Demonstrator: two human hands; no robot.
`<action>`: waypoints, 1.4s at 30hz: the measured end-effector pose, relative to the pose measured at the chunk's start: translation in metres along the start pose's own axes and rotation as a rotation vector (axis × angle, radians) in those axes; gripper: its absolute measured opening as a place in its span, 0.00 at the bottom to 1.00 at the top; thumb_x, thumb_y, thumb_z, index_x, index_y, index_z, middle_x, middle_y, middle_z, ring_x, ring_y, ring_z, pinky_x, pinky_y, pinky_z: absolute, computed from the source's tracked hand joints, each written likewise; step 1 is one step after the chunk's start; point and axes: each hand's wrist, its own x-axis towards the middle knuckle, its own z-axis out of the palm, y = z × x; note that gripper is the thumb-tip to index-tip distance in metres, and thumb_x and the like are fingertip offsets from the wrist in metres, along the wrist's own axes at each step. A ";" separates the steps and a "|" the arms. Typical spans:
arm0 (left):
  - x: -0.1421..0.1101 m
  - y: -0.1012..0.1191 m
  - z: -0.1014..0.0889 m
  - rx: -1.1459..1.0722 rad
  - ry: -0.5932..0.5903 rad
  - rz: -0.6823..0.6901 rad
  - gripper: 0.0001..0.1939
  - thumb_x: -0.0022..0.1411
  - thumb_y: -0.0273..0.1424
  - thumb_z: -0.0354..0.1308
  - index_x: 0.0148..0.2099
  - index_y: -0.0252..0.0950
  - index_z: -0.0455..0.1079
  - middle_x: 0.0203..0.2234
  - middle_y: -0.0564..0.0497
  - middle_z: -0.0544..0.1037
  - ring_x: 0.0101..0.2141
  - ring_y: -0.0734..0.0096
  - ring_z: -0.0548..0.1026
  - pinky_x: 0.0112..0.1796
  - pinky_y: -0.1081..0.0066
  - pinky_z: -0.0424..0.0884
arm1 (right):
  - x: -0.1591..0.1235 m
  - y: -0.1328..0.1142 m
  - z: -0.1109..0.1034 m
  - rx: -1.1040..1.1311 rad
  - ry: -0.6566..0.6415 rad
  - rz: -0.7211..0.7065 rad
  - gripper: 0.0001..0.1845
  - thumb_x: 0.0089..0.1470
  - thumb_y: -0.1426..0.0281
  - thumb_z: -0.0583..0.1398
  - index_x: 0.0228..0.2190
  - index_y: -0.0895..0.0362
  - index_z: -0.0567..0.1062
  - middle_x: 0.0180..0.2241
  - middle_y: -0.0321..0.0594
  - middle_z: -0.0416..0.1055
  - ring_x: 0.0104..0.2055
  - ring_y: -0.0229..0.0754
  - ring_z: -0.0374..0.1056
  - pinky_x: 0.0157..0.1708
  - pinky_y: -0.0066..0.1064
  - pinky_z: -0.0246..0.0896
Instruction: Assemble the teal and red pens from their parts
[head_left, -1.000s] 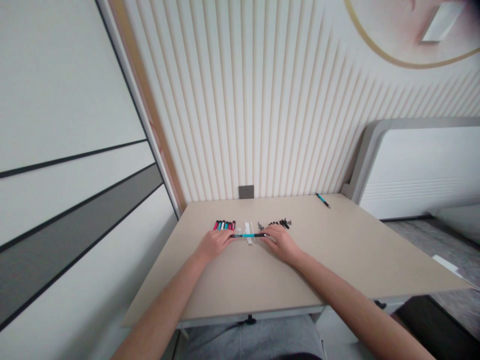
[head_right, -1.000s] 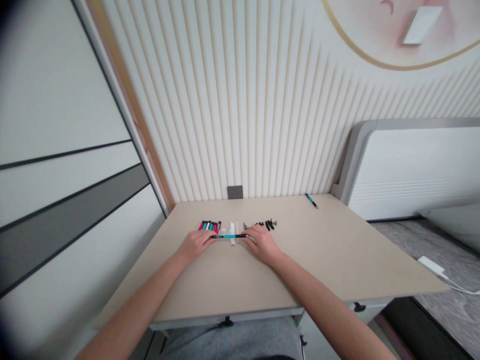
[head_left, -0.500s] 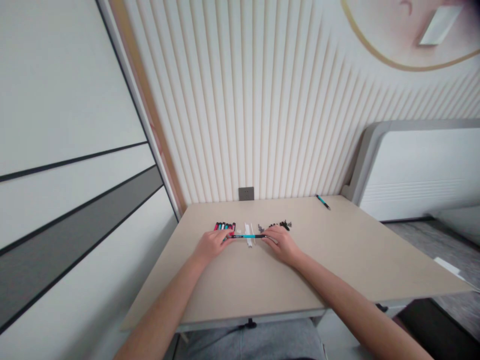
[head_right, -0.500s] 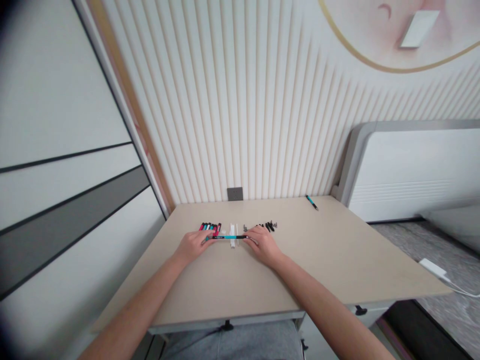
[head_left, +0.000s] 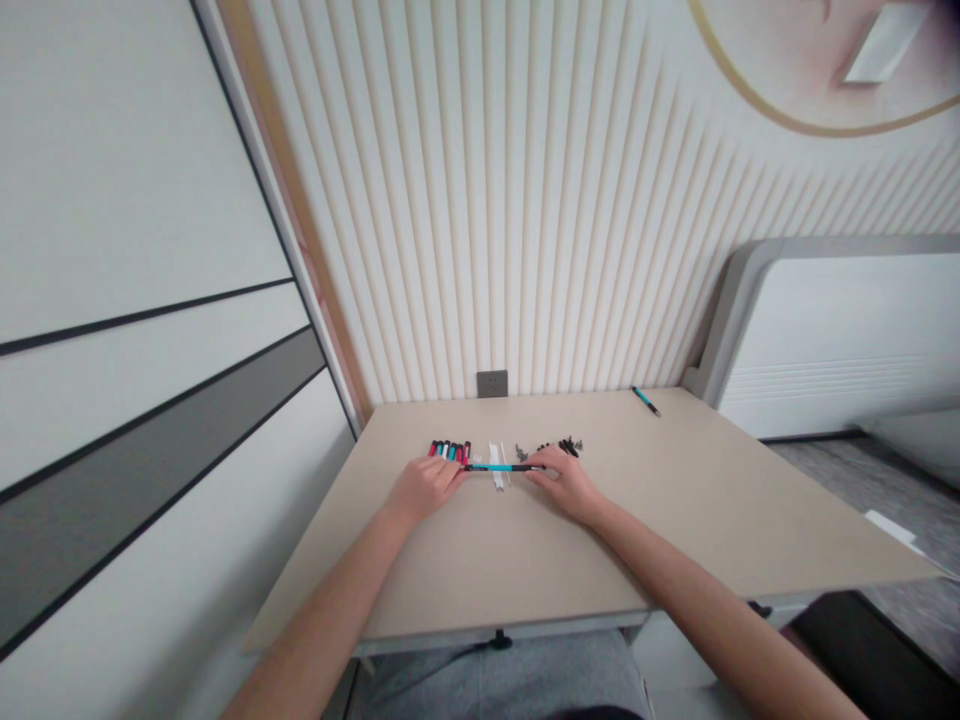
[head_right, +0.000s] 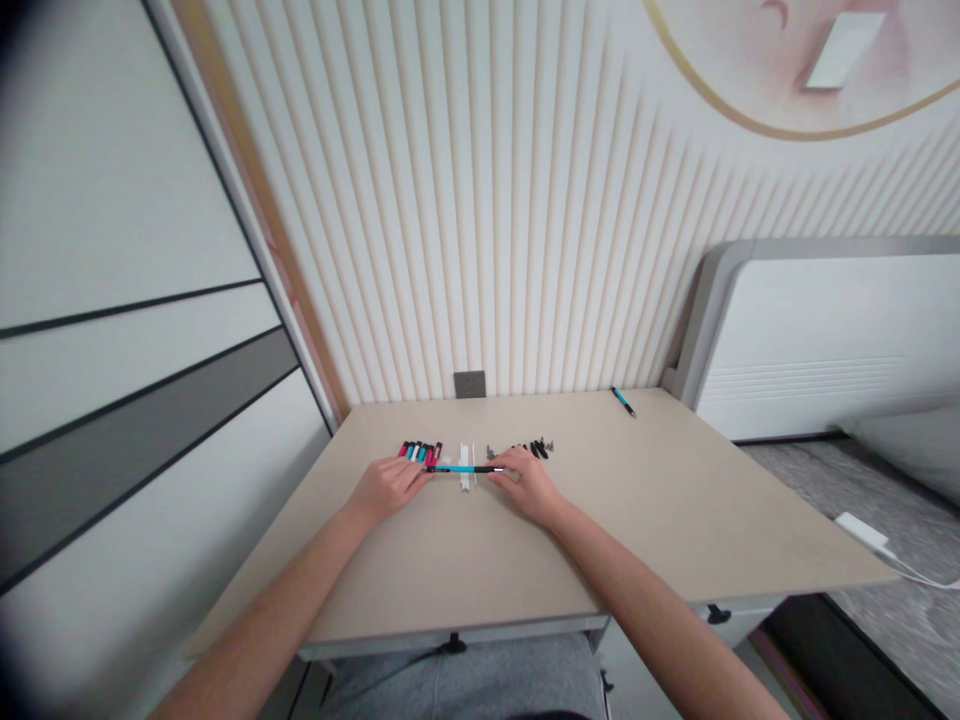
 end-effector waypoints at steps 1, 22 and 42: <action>0.001 0.001 -0.001 0.003 0.002 -0.004 0.16 0.69 0.35 0.50 0.28 0.35 0.68 0.20 0.51 0.72 0.23 0.71 0.71 0.27 0.71 0.67 | 0.000 0.000 0.000 0.019 0.000 0.013 0.11 0.58 0.62 0.60 0.37 0.54 0.79 0.34 0.43 0.76 0.39 0.45 0.69 0.41 0.37 0.63; 0.004 0.003 0.001 -0.011 0.002 0.021 0.15 0.69 0.31 0.50 0.29 0.35 0.66 0.19 0.51 0.71 0.23 0.70 0.72 0.25 0.70 0.65 | 0.002 -0.004 0.002 0.016 0.045 0.067 0.11 0.58 0.63 0.60 0.38 0.53 0.79 0.35 0.43 0.77 0.39 0.45 0.70 0.42 0.38 0.64; 0.003 -0.010 0.003 -0.064 0.039 -0.042 0.17 0.70 0.38 0.49 0.32 0.35 0.70 0.20 0.51 0.75 0.22 0.71 0.74 0.25 0.74 0.66 | 0.001 -0.011 0.000 -0.203 -0.104 -0.054 0.11 0.57 0.71 0.58 0.41 0.54 0.78 0.36 0.42 0.77 0.41 0.44 0.70 0.44 0.35 0.62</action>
